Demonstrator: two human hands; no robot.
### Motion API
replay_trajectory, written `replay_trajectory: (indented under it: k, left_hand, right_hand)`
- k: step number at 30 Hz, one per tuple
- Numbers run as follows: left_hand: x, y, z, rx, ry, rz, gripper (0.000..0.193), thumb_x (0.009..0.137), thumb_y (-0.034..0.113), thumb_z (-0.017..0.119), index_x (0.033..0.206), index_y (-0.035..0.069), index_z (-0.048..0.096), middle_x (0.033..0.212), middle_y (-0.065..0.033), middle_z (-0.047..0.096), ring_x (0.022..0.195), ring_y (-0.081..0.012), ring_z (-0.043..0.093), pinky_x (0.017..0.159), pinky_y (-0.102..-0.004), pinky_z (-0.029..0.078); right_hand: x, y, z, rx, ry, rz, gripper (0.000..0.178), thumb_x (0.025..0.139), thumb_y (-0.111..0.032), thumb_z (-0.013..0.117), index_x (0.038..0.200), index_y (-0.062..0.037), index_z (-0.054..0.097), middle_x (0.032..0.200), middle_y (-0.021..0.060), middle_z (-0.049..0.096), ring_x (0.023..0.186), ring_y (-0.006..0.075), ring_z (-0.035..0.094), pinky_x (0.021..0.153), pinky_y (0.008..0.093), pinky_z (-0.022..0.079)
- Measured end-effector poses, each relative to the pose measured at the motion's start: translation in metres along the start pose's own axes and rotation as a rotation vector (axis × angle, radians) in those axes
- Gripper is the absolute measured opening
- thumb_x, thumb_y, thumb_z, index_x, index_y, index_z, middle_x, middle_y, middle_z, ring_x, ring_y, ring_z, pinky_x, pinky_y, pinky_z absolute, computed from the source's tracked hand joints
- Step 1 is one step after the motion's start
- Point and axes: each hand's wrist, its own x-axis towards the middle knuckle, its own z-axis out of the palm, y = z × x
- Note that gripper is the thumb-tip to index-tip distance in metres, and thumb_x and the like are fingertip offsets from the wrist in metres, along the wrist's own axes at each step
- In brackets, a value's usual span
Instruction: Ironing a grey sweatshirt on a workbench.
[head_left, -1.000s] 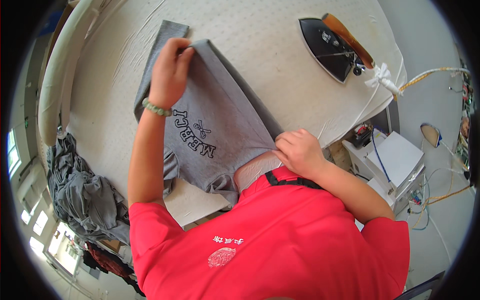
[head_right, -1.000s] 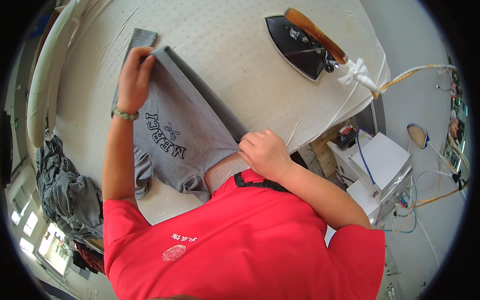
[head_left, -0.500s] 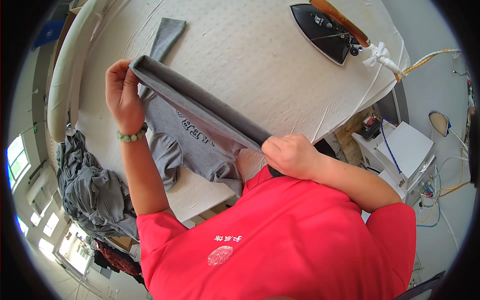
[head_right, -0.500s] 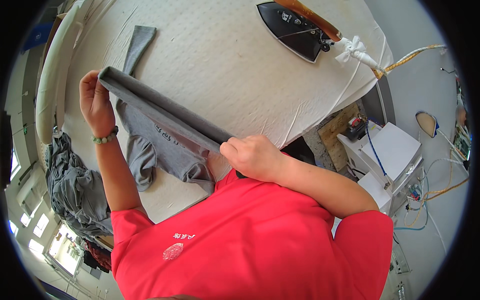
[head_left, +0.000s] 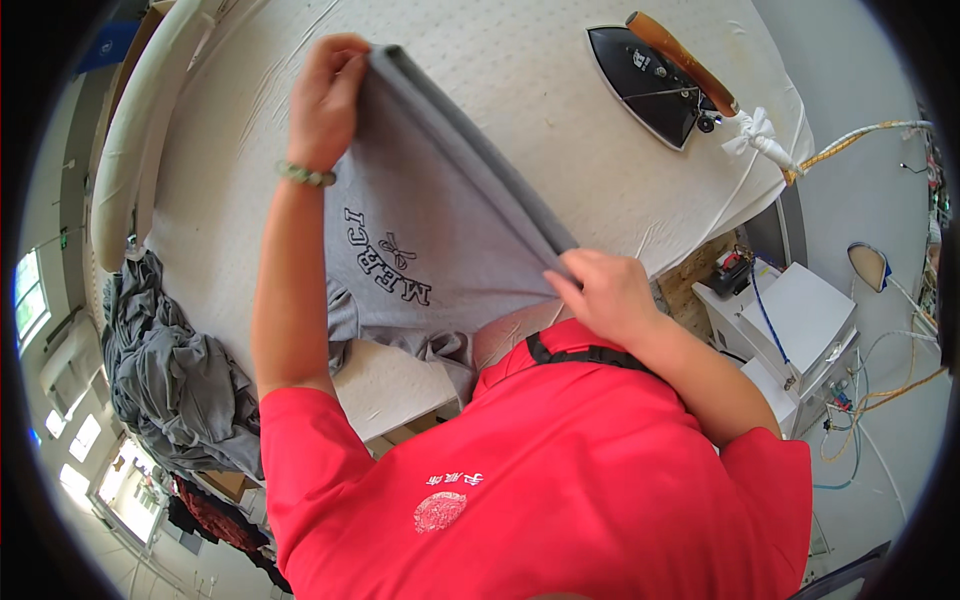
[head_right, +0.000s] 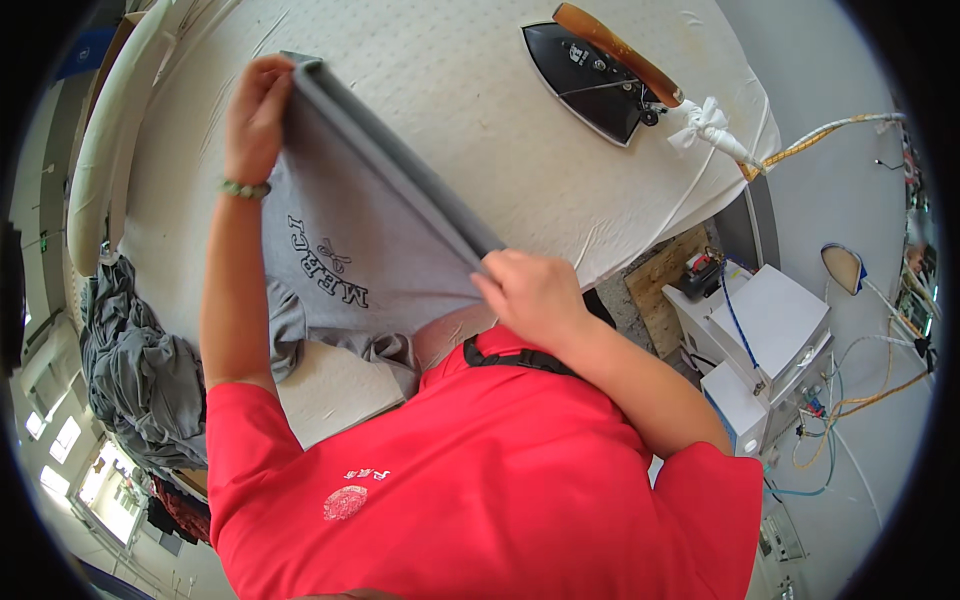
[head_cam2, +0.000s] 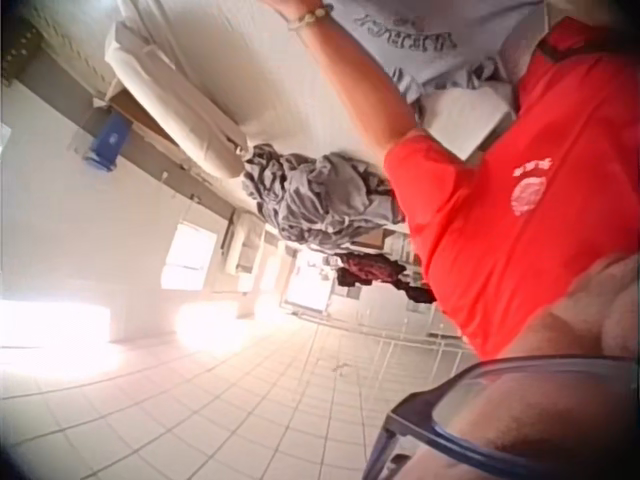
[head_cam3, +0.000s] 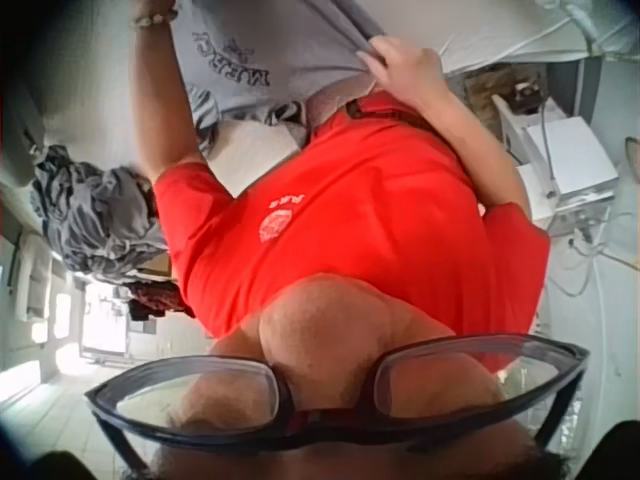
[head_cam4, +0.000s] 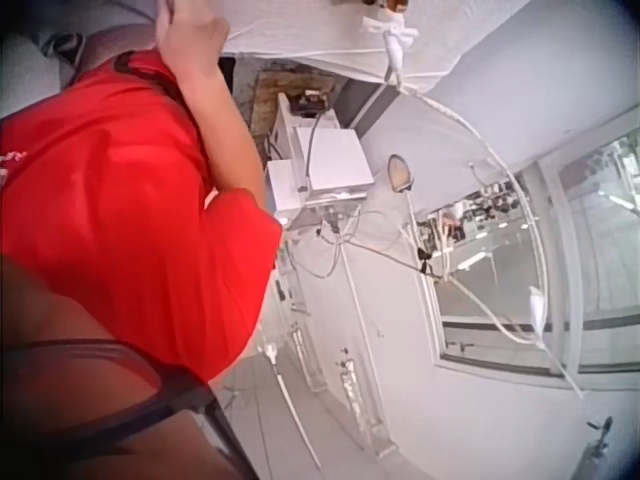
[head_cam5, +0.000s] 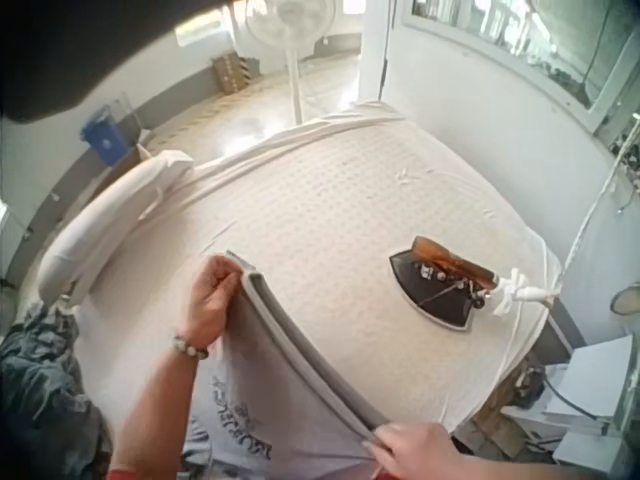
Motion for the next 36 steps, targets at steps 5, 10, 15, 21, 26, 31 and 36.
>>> replay_trajectory:
  k: [5,10,15,21,26,31,36]
  left_hand:
    - [0.007,-0.029,0.083,0.418,-0.038,-0.021,0.016,0.101,0.006,0.060,0.113,0.011,0.068,0.104,-0.0083,0.070,0.099,-0.0277,0.067,0.089,-0.0338,0.052]
    - [0.000,-0.043,0.096,0.759,0.114,0.377,0.012,0.097,0.007,0.064,0.107,0.012,0.069,0.104,-0.0072,0.070,0.099,-0.0323,0.067,0.084,-0.0396,0.054]
    - [-0.012,-0.039,0.096,0.768,0.105,0.302,0.010,0.093,0.008,0.066,0.101,0.011,0.069,0.105,-0.0048,0.068,0.098,-0.0296,0.067,0.083,-0.0422,0.054]
    - [-0.047,-0.011,0.103,0.585,0.145,0.198,0.022,0.088,0.010,0.071,0.110,0.009,0.072,0.114,-0.0091,0.068,0.103,-0.0299,0.067,0.091,-0.0412,0.055]
    - [-0.081,0.000,0.112,0.527,0.122,0.175,0.039,0.087,0.013,0.077,0.124,0.005,0.071,0.129,-0.0134,0.067,0.119,-0.0324,0.065,0.100,-0.0411,0.054]
    - [-0.089,0.001,0.120,0.606,0.013,0.131,0.059,0.090,0.025,0.076,0.141,0.000,0.060,0.152,-0.0169,0.055,0.142,-0.0347,0.051,0.118,-0.0445,0.043]
    - [-0.099,0.009,0.128,0.701,-0.052,0.041,0.073,0.096,0.040,0.070,0.153,0.000,0.049,0.163,-0.0173,0.044,0.153,-0.0348,0.038,0.126,-0.0479,0.031]
  right_hand:
    - [0.023,0.063,0.033,0.118,-0.082,0.349,0.030,0.090,-0.031,0.078,0.092,-0.0041,0.064,0.081,0.0209,0.066,0.078,0.0434,0.066,0.066,0.0509,0.051]
    - [0.037,0.064,0.024,0.112,-0.214,0.492,0.034,0.087,-0.035,0.079,0.095,-0.0044,0.067,0.087,0.0229,0.071,0.085,0.0448,0.069,0.071,0.0515,0.054]
    - [0.080,0.046,0.002,-0.102,-0.321,0.462,0.039,0.082,-0.037,0.084,0.098,-0.0032,0.072,0.087,0.0175,0.073,0.083,0.0372,0.071,0.074,0.0445,0.056]
    - [0.202,0.050,0.023,0.167,0.012,0.360,0.039,0.084,-0.032,0.084,0.102,0.0012,0.074,0.090,0.0106,0.077,0.083,0.0214,0.073,0.077,0.0366,0.057]
    - [0.258,0.072,0.048,0.479,0.027,0.334,0.030,0.093,-0.025,0.076,0.107,0.0017,0.072,0.094,0.0050,0.074,0.082,0.0137,0.067,0.074,0.0323,0.056]
    - [0.217,0.083,0.050,0.720,0.011,0.320,0.032,0.101,-0.030,0.071,0.113,-0.0002,0.067,0.098,0.0033,0.071,0.079,0.0081,0.062,0.065,0.0282,0.052]
    - [0.091,0.080,0.026,0.715,-0.299,0.565,0.029,0.096,-0.017,0.079,0.114,-0.0024,0.063,0.082,-0.0015,0.068,0.074,0.0040,0.059,0.063,0.0239,0.047]
